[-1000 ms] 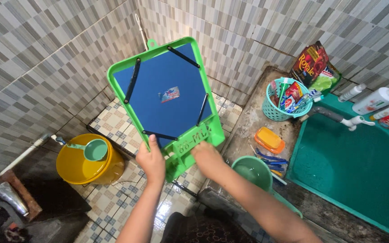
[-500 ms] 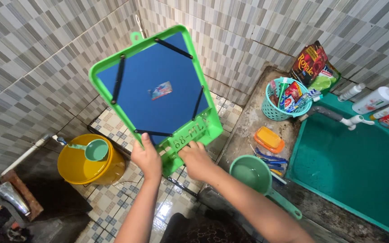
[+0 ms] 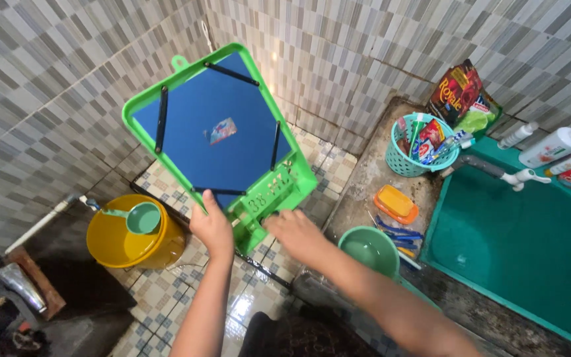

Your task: Cleaning a green plastic frame object with water and a cloth in a bathroom.

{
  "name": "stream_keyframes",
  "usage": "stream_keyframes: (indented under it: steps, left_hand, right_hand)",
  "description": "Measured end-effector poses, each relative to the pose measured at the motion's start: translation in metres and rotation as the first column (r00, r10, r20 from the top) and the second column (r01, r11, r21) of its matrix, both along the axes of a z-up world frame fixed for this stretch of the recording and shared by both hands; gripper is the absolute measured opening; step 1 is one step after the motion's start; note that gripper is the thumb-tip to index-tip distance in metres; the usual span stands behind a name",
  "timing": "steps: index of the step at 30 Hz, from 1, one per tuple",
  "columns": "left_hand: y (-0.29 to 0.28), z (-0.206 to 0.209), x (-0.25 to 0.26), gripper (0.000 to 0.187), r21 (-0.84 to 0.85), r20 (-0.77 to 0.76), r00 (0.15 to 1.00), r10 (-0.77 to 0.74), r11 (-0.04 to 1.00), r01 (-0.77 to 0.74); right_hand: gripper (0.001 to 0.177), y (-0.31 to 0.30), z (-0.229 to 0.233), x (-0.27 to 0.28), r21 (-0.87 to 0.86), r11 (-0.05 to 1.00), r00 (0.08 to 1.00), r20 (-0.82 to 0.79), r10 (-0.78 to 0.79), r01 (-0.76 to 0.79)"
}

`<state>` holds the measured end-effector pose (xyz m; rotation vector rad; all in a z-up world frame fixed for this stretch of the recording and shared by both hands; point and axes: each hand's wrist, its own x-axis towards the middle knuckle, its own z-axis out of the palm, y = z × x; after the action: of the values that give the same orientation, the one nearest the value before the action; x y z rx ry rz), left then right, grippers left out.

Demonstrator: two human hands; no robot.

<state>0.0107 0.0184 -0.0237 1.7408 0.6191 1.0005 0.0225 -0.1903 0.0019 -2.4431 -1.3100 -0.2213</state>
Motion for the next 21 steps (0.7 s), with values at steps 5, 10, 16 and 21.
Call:
stream_keyframes:
  steps: [5, 10, 16, 21]
  left_hand:
    - [-0.010, 0.023, 0.001, 0.044, 0.053, 0.028, 0.999, -0.027, 0.998, 0.025]
    - [-0.026, 0.026, -0.010, 0.043, -0.007, -0.031, 0.992, -0.120, 0.993, 0.120]
    - [-0.021, 0.059, -0.011, 0.035, 0.134, -0.128, 0.985, -0.111, 0.983, 0.128]
    - [-0.011, 0.071, -0.009, 0.030, 0.117, -0.112, 0.982, -0.153, 0.979, 0.166]
  right_hand:
    - [0.041, -0.008, -0.014, 0.022, -0.135, 0.984, 0.993, 0.044, -0.110, 0.115]
    - [0.032, -0.009, -0.047, 0.036, -0.421, 0.896, 0.989, 0.098, -0.112, 0.143]
    - [0.046, -0.016, -0.013, 0.016, -0.323, 0.946, 0.997, -0.079, 0.004, -0.029]
    - [0.047, -0.022, 0.008, 0.007, -0.068, 0.997, 0.986, -0.157, -0.056, 0.046]
